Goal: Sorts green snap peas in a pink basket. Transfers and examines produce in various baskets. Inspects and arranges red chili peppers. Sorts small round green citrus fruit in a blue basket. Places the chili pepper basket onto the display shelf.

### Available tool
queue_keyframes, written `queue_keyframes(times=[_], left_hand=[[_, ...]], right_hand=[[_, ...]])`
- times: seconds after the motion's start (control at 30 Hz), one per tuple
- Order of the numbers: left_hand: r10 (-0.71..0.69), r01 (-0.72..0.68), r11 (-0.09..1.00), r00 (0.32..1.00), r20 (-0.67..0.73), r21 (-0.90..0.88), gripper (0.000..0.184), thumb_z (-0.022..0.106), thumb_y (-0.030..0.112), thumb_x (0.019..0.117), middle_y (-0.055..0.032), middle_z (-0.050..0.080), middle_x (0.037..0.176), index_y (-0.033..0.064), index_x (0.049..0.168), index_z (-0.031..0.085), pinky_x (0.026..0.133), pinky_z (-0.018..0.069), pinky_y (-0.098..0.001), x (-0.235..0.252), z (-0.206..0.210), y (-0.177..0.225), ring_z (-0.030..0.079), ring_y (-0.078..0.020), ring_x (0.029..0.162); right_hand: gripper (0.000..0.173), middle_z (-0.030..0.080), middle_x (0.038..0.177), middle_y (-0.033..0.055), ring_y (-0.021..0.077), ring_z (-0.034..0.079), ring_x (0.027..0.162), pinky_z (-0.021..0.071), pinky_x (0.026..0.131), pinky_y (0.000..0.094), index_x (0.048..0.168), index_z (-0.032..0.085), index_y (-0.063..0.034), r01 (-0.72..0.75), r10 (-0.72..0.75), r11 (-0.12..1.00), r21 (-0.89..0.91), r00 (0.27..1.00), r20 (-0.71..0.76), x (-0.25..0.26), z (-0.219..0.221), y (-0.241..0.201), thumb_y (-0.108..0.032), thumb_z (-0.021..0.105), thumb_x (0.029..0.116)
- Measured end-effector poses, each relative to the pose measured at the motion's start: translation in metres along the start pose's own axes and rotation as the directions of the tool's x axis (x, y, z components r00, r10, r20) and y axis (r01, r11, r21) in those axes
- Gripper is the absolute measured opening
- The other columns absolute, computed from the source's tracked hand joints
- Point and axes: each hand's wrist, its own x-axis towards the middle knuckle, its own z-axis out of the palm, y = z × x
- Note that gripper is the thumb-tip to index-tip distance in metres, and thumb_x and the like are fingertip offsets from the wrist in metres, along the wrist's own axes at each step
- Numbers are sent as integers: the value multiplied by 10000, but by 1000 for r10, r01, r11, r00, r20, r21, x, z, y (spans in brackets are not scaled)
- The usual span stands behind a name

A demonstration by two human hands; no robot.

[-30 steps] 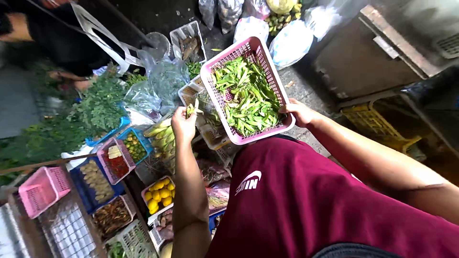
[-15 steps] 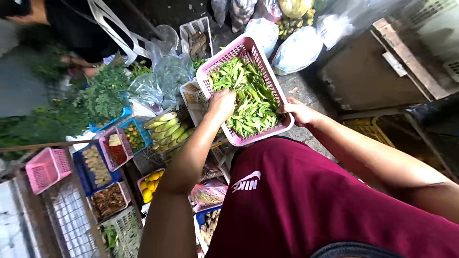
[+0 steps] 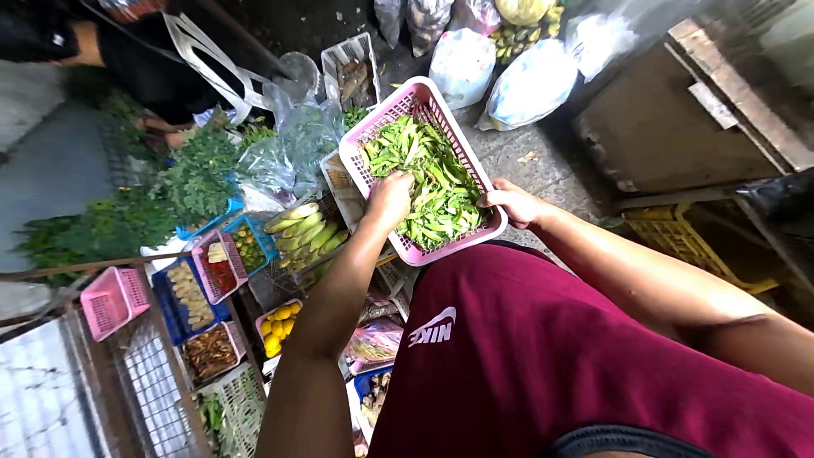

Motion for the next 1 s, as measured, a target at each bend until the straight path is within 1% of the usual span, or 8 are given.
queue_keyframes(times=[0.1, 0.2, 0.3, 0.5, 0.67, 0.8, 0.9, 1.0], left_hand=[[-61, 48, 990, 993, -98, -133, 222, 707, 26, 882, -147, 691, 1161, 39, 1104, 721, 934, 570, -545, -15, -25, -1, 686, -325, 1062], [-127, 48, 951, 961, -245, -305, 160, 703, 20, 871, -120, 704, 1070, 38, 1028, 720, 869, 585, -465, -32, -47, -3, 688, -247, 952], [-167, 17, 904, 934, -316, -427, 163, 694, 19, 861, -93, 705, 1065, 55, 1018, 715, 814, 572, -416, -32, -51, 6, 670, -202, 901], [-6, -75, 955, 963, -270, -288, 292, 664, 61, 939, -66, 680, 1295, 103, 1221, 730, 1001, 570, -438, -8, -11, 34, 673, -218, 1164], [-6, -117, 945, 928, -373, -305, 185, 631, 57, 949, -76, 729, 1117, 77, 1080, 760, 930, 590, -426, -6, 0, 24, 708, -206, 1034], [-257, -110, 783, 839, -479, -613, 140, 674, 55, 940, -69, 739, 1076, 59, 1054, 754, 819, 599, -338, -37, -15, 8, 703, -132, 894], [-404, -221, 671, 692, -598, -708, 156, 677, 8, 921, -69, 730, 995, 31, 1066, 730, 683, 607, -295, -73, -16, -17, 682, -111, 758], [-569, -59, 687, 577, -586, -725, 160, 678, 60, 943, -50, 678, 835, 51, 1102, 700, 582, 533, -276, -96, 1, -46, 598, -90, 619]], right_hand=[[435, 747, 898, 65, 154, 725, 747, 621, 659, 366, 1115, 692, -102, 14, -14, 1000, 22, 1000, 13, 9, -6, 8, -340, 718, 752], [421, 747, 887, 70, 159, 727, 737, 620, 645, 370, 1101, 693, -98, 1, -2, 999, 33, 1000, 19, 11, -8, 6, -329, 707, 749], [421, 737, 905, 67, 154, 725, 776, 621, 690, 370, 1108, 675, -91, -38, 39, 999, -12, 999, 39, 13, -4, -6, -315, 687, 752], [412, 732, 884, 54, 151, 720, 763, 622, 676, 362, 1098, 673, -90, -53, 54, 998, -39, 998, 31, 11, 7, -21, -311, 703, 751], [427, 731, 881, 70, 160, 721, 744, 620, 648, 368, 1114, 663, -98, -78, 78, 997, -11, 996, 31, 15, 6, -13, -317, 715, 751], [402, 735, 916, 63, 155, 726, 784, 626, 689, 367, 1131, 661, -95, -75, 75, 997, -7, 996, 48, 18, 7, -15, -279, 677, 774], [433, 737, 933, 67, 162, 729, 802, 628, 709, 373, 1160, 651, -91, -80, 81, 997, -9, 996, 34, 20, 4, -14, -294, 679, 779], [406, 738, 910, 54, 150, 729, 780, 628, 694, 358, 1140, 652, -98, -96, 96, 995, -36, 995, -10, 16, 7, -21, -271, 654, 773]])
